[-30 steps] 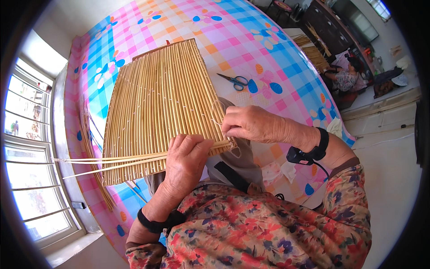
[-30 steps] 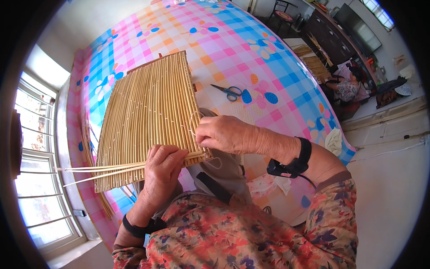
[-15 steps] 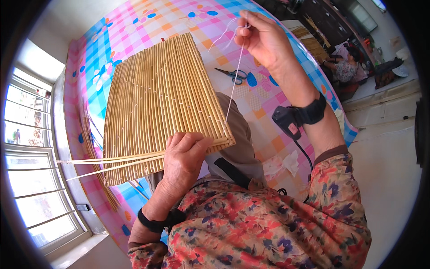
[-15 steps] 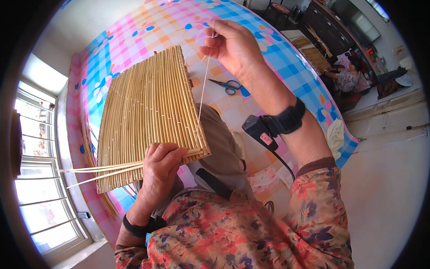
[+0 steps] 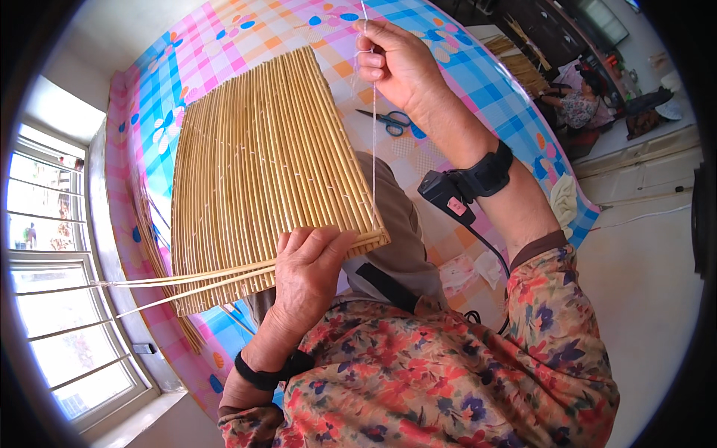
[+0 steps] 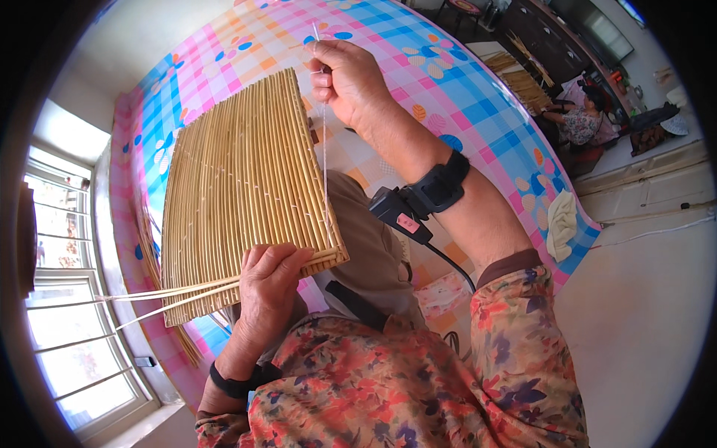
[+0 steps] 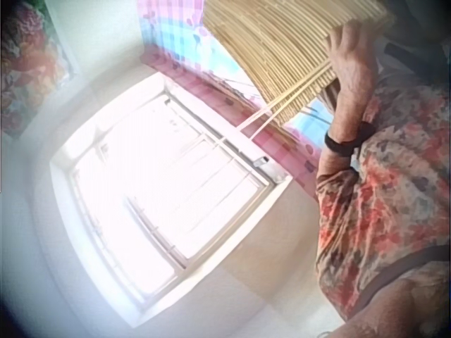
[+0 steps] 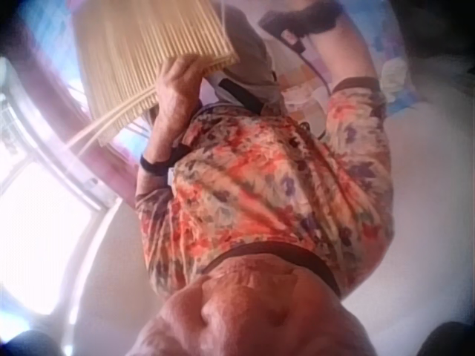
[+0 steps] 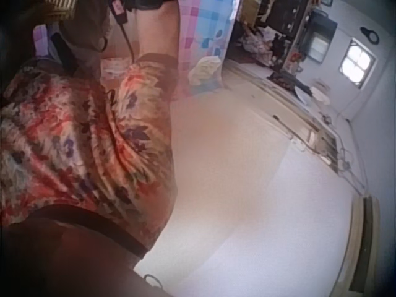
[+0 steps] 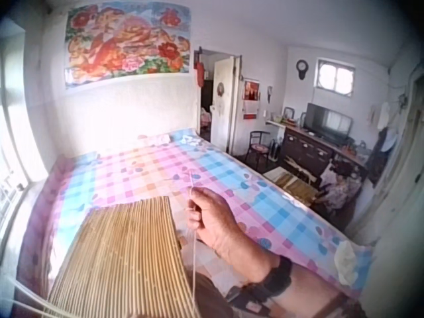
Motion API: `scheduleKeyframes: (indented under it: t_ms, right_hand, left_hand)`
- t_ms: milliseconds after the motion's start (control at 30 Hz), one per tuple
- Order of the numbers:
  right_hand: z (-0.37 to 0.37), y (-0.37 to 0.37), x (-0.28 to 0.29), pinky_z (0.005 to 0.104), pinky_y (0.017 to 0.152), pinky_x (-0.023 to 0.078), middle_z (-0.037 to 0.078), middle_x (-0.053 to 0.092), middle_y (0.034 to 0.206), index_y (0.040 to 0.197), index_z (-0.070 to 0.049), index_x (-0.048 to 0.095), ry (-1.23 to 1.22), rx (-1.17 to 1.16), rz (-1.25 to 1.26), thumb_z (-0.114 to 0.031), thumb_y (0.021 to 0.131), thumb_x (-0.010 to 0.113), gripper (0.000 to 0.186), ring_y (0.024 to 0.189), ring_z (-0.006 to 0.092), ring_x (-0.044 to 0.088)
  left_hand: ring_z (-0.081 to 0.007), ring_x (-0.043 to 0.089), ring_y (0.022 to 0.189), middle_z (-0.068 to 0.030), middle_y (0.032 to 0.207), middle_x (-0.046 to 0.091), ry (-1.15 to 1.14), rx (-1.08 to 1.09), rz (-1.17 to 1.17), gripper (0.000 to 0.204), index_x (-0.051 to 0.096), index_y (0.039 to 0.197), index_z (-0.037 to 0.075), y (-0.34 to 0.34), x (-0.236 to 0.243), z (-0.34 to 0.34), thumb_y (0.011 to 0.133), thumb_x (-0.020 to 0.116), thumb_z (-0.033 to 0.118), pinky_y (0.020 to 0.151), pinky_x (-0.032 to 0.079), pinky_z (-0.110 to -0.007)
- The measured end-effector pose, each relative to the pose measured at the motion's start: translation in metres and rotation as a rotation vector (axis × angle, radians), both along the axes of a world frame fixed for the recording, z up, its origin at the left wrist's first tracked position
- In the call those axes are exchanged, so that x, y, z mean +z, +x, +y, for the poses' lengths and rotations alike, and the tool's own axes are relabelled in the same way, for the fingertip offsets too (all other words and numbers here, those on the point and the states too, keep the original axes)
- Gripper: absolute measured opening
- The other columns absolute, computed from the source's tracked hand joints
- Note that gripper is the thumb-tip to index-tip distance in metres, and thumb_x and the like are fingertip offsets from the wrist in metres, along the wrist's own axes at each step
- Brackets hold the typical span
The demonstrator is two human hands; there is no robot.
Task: The person binds bamboo strips together with white thread using a needle. The person pulls the thread tight, aligns the strips, and handles the resulting bamboo mat while sitting on a chair.
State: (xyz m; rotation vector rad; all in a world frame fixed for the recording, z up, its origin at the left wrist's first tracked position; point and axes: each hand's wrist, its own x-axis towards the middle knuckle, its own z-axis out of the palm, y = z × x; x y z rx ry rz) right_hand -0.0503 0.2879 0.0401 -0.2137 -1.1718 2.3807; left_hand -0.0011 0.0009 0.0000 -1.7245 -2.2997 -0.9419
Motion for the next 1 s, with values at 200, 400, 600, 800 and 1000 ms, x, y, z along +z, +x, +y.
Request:
scheduleKeyframes:
  t_ms: [200,400,600,800,1000]
  right_hand:
    - [-0.007,-0.007,0.000,0.0232,0.048,0.034,0.003,0.053,0.076,0.094,-0.004,0.061,0.029,0.035,0.012,-0.014,0.091,0.065,0.011,0.057,0.0083,0.043]
    - [-0.017,-0.012,0.010,0.0232,0.047,0.034,0.004,0.053,0.075,0.092,-0.004,0.060,0.056,0.023,-0.014,-0.013,0.092,0.065,0.010,0.055,0.0077,0.042]
    - [-0.020,-0.014,0.005,0.0223,0.047,0.035,0.005,0.053,0.075,0.092,-0.004,0.060,0.009,0.041,-0.019,-0.011,0.090,0.066,0.010,0.055,0.0077,0.043]
    - [-0.020,-0.005,0.013,0.0214,0.047,0.038,0.004,0.054,0.074,0.096,-0.003,0.062,0.060,0.132,0.019,-0.014,0.091,0.065,0.012,0.054,0.0076,0.046]
    - [-0.036,0.079,0.013,0.0217,0.051,0.044,0.002,0.058,0.078,0.100,-0.002,0.063,0.540,0.416,-0.291,-0.016,0.096,0.060,0.014,0.060,0.0069,0.053]
  left_hand:
    - [-0.0235,0.058,0.087,-0.0045,0.096,0.060,0.002,0.010,0.030,0.032,0.067,0.103,0.007,-0.001,0.007,0.000,0.071,0.066,0.002,0.077,0.045,-0.037]
    - [-0.0245,0.058,0.086,-0.0053,0.096,0.060,0.023,0.022,0.005,0.033,0.067,0.103,0.006,-0.003,0.004,-0.004,0.070,0.065,0.000,0.076,0.045,-0.038]
    - [-0.0236,0.059,0.090,-0.0049,0.097,0.061,0.006,0.013,0.012,0.034,0.068,0.103,0.007,-0.002,-0.002,-0.004,0.069,0.066,0.001,0.078,0.045,-0.037]
    - [-0.0278,0.059,0.088,-0.0092,0.098,0.061,0.047,-0.009,-0.010,0.035,0.067,0.104,0.003,-0.002,0.006,-0.006,0.070,0.065,-0.007,0.076,0.046,-0.039]
    - [-0.0241,0.061,0.094,-0.0064,0.102,0.061,0.004,-0.021,-0.033,0.036,0.067,0.108,0.006,0.001,0.008,-0.011,0.072,0.066,0.001,0.081,0.047,-0.037]
